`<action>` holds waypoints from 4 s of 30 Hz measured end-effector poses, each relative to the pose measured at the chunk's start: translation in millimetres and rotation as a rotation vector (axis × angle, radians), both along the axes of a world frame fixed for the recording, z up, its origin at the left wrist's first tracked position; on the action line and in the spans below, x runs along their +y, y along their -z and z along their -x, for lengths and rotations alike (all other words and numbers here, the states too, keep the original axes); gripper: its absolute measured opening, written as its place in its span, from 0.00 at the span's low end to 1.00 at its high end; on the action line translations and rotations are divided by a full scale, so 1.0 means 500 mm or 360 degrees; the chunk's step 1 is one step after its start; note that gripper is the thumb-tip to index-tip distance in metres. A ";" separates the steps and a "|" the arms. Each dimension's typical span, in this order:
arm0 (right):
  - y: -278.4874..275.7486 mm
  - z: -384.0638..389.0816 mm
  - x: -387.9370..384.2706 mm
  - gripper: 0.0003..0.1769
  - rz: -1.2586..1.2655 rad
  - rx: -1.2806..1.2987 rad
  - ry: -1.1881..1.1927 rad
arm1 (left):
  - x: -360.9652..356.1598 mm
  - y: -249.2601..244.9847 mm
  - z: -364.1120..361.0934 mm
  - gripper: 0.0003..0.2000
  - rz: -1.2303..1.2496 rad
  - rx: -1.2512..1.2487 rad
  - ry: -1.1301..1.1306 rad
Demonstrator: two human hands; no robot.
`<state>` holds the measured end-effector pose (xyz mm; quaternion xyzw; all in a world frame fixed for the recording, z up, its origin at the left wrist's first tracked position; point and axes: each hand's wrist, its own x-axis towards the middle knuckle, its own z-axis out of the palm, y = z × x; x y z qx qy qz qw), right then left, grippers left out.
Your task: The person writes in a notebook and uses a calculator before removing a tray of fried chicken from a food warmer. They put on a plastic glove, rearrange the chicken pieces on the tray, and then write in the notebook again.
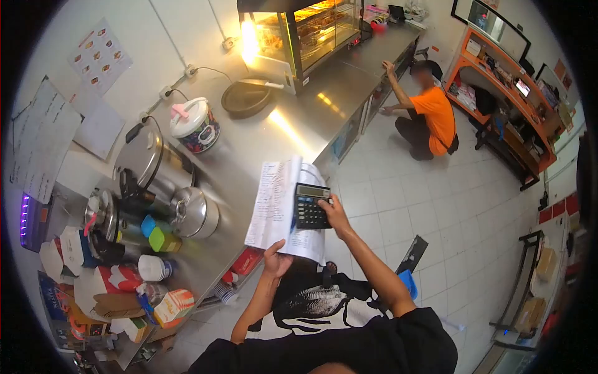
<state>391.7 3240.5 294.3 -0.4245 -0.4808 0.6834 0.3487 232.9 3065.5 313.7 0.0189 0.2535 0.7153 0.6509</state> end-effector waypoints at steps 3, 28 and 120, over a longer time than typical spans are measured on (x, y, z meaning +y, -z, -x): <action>0.012 0.053 0.121 0.24 -0.0049 0.0001 -0.0117 | 0.097 0.016 0.024 0.29 0.0028 -0.0073 -0.0091; 0.127 0.272 0.949 0.23 0.1125 0.0593 -0.0555 | 0.844 0.205 0.133 0.29 0.0107 -0.0384 -0.0652; -0.200 0.314 2.035 0.13 -0.1720 -0.0963 0.0625 | 0.909 0.334 -0.155 0.17 0.1852 0.1273 0.0054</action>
